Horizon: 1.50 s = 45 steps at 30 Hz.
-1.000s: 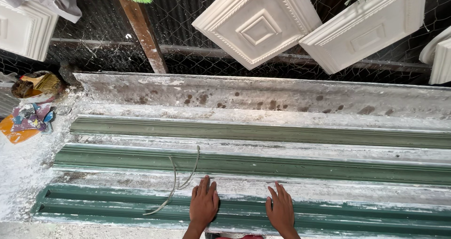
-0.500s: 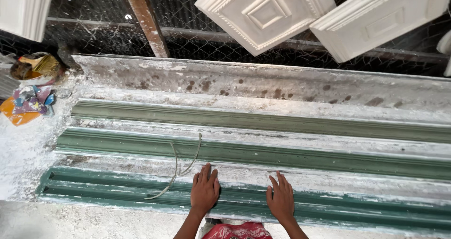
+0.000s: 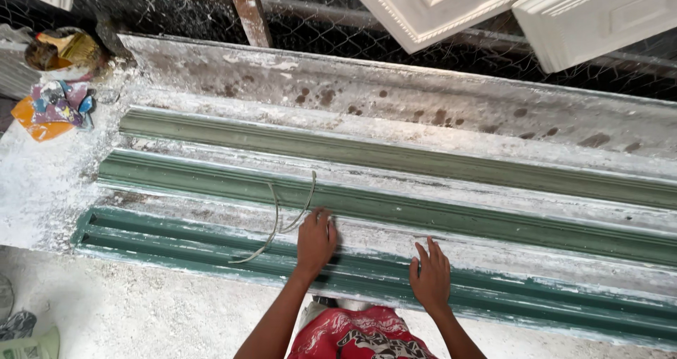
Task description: The person takes thin flexible strips one at a time from a pile on a green-painted rail and bends and twists each strip by hand into a loop shape, placing the finished loops in a row on the rail. The person repeats this loop-forming action with successive strips throughout the clip.
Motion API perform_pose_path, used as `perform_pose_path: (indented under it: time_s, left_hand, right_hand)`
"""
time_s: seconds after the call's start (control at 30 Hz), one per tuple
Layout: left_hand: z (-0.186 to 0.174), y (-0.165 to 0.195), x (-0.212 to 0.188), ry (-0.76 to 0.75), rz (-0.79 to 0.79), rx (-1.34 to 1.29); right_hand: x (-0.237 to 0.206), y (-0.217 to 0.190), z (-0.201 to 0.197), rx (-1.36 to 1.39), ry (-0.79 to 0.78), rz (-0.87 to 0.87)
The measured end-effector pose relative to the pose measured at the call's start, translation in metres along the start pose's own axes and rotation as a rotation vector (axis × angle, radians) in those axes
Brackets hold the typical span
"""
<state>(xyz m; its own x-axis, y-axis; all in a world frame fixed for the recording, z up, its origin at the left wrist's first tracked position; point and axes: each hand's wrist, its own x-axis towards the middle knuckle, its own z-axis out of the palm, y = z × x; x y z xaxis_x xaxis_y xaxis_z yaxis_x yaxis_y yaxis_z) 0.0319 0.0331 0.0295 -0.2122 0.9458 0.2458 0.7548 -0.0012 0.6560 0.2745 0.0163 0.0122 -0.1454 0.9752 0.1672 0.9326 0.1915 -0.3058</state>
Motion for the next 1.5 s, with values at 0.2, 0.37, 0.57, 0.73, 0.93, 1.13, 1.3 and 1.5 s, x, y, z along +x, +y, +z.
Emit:
perform_pose_path:
  time_s: [0.2,0.37,0.57,0.73,0.93,1.13,1.3,1.5]
  left_hand:
    - [-0.018,-0.01,0.044,0.079,-0.193,0.206]
    - [-0.042,-0.044,0.036,0.122,-0.365,0.489]
    - [-0.05,-0.07,0.026,0.046,-0.493,0.417]
    - [-0.058,-0.063,0.014,0.186,-0.386,0.215]
    - [-0.056,-0.003,0.004,0.08,-0.196,-0.218]
    - [-0.014,0.068,-0.024,-0.283,-0.291,-0.595]
    - [0.0,0.071,-0.051,-0.265,-0.247,-0.624]
    - [0.004,0.076,-0.056,-0.28,-0.258,-0.571]
  right_hand:
    - [0.01,0.004,-0.002,0.04,0.033,-0.024]
    - [-0.008,-0.009,0.0,0.069,0.019,-0.016]
    - [-0.015,-0.004,0.009,0.096,-0.007,0.041]
    - [-0.006,-0.003,0.006,0.247,0.056,0.022]
    - [0.023,-0.003,-0.016,0.794,-0.353,0.216]
    - [0.03,-0.01,-0.022,1.335,-0.43,-0.044]
    - [0.02,-0.004,-0.011,1.237,-0.414,-0.073]
    - [0.015,0.007,-0.016,1.311,-0.429,-0.02]
